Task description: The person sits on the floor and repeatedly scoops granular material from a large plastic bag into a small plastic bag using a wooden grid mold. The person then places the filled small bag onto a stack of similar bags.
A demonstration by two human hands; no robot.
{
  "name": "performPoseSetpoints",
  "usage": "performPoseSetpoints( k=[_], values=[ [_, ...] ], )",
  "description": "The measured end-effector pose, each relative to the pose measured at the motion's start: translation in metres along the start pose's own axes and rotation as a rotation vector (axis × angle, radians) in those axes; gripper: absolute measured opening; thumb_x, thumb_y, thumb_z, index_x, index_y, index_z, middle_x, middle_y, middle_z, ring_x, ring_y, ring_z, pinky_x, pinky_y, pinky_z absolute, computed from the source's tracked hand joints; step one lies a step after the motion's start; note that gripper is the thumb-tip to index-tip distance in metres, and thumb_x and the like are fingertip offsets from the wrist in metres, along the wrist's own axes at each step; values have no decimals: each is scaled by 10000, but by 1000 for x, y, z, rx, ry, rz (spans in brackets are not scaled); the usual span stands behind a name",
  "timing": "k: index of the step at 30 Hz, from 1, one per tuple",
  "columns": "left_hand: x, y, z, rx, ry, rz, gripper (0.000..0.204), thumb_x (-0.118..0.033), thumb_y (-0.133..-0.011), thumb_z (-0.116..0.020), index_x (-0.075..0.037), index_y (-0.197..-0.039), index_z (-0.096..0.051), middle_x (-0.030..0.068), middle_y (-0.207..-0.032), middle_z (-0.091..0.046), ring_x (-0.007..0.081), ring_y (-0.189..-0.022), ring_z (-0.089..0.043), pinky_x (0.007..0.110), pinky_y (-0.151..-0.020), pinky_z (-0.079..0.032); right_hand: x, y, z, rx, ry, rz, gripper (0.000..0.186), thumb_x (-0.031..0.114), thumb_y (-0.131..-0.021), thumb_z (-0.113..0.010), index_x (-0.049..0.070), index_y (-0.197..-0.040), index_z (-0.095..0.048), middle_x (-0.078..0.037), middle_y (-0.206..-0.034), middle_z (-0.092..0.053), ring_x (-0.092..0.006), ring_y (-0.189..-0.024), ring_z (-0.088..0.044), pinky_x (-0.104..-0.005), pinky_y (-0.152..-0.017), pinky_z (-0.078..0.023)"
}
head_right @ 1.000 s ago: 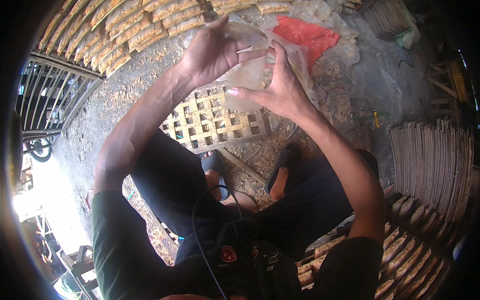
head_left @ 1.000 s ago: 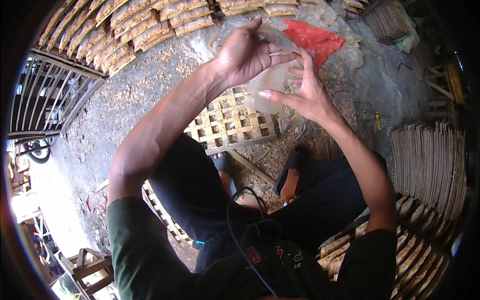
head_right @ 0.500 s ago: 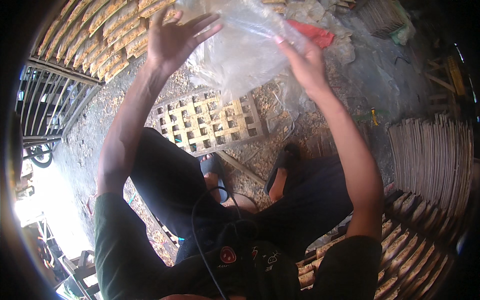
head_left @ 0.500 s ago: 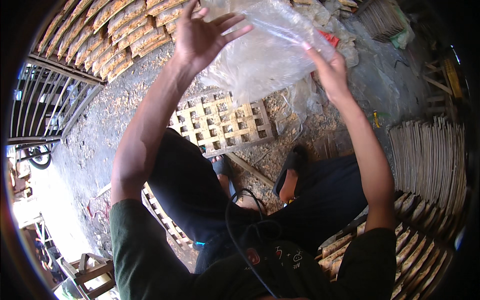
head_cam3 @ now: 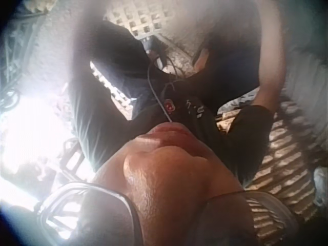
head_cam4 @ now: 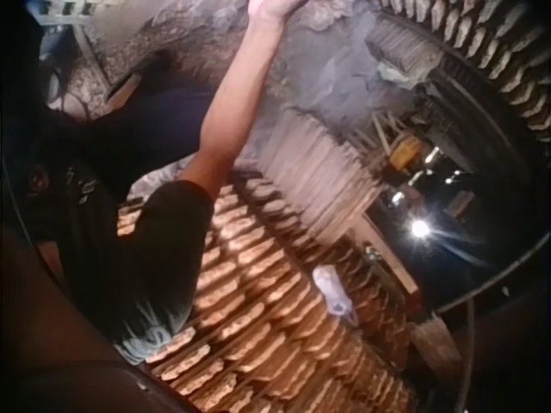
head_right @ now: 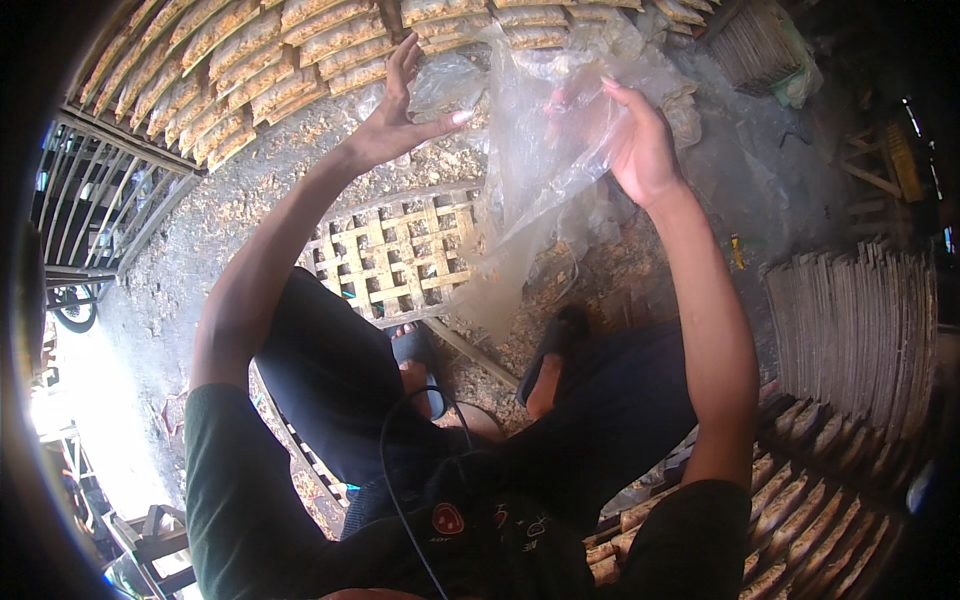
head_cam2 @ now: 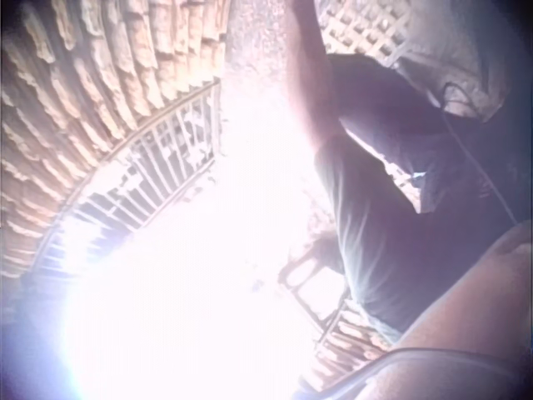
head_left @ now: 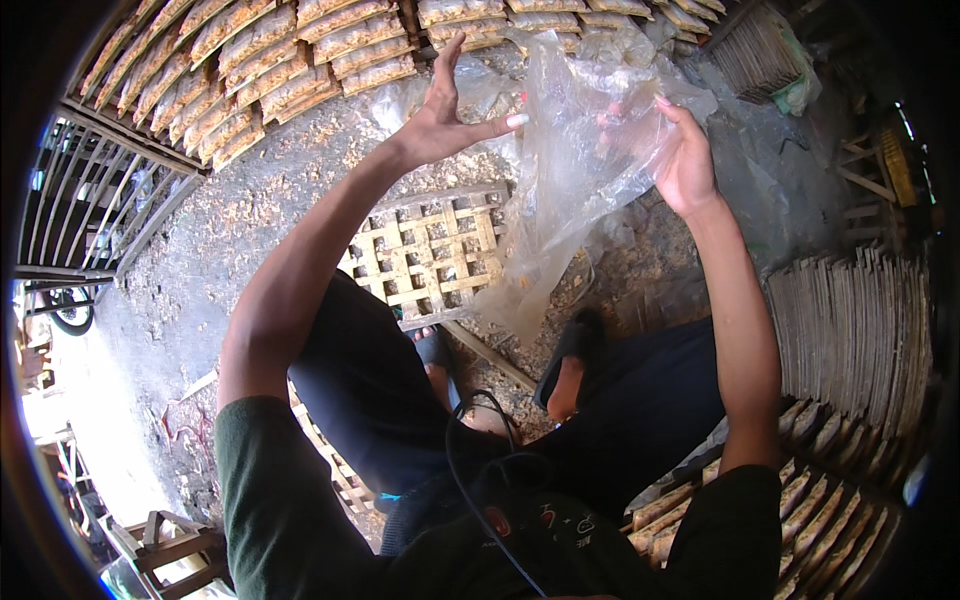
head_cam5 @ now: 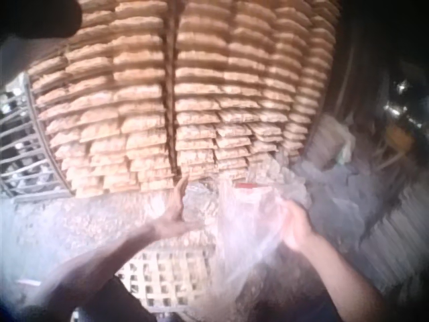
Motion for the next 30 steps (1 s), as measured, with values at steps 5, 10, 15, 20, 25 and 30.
performPoseSetpoints(
  k=[5, 10, 15, 20, 25, 30],
  values=[
    [-38, -3, -4, -98, -473, -364, 1224, -614, -748, -795, -208, -1597, -13, 209, -1640, -77, 423, -1519, -88, 585, -1249, -172, -12, 0, 7, 53, 13, -53, 354, 242, -1004, -515, -11, -1238, -597, -151, -1144, -696, -265, -1069, -678, -431, -974, -530],
    [-46, -5, -8, -17, -601, -419, 888, -568, -802, -752, -219, -1516, -356, 166, -1476, -444, 346, -1407, -391, 574, -1222, -246, -15, 1, 3, 71, 99, -61, 334, 268, -1024, -509, 12, -1223, -590, -126, -1105, -697, -229, -1029, -680, -434, -961, -531],
    [-12, -5, 11, 243, -484, -180, 507, -514, -886, -689, -72, -1134, -714, 152, -1037, -698, 264, -981, -715, 442, -961, -573, 5, 1, 12, -136, 179, 52, 286, 209, -1001, -620, 32, -1225, -607, -94, -1159, -690, -189, -1058, -675, -391, -935, -547],
    [16, 15, 21, 410, -82, 321, 355, -447, -874, -775, -120, -796, -662, 5, -784, -616, 112, -696, -602, 304, -821, -599, 21, -1, 64, -250, 183, 67, 287, 227, -1005, -633, 45, -1226, -607, -89, -1161, -688, -172, -1024, -678, -375, -911, -553],
    [19, 13, 27, 62, 699, 195, 463, -468, -926, -709, -75, -1149, -606, 76, -1037, -627, 149, -945, -623, 373, -943, -564, 24, -3, 51, -191, 95, 44, 312, 242, -1021, -605, 42, -1259, -586, -79, -1180, -674, -186, -1022, -666, -351, -876, -551],
    [21, 21, -11, 236, 368, 253, 628, -453, -959, -661, -76, -1423, -470, 145, -1267, -598, 222, -1200, -596, 478, -1088, -474, 27, -5, 64, -318, -155, 88, 349, 240, -1034, -578, 31, -1311, -546, -91, -1216, -659, -190, -1047, -643, -344, -855, -538]
  ],
)
Point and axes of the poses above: each hand's wrist, its own y-axis away from the middle knuckle, its own z-axis out of the back of the hand, x = y × z, the point moved 8 cm from there along -y, towards the middle knuckle
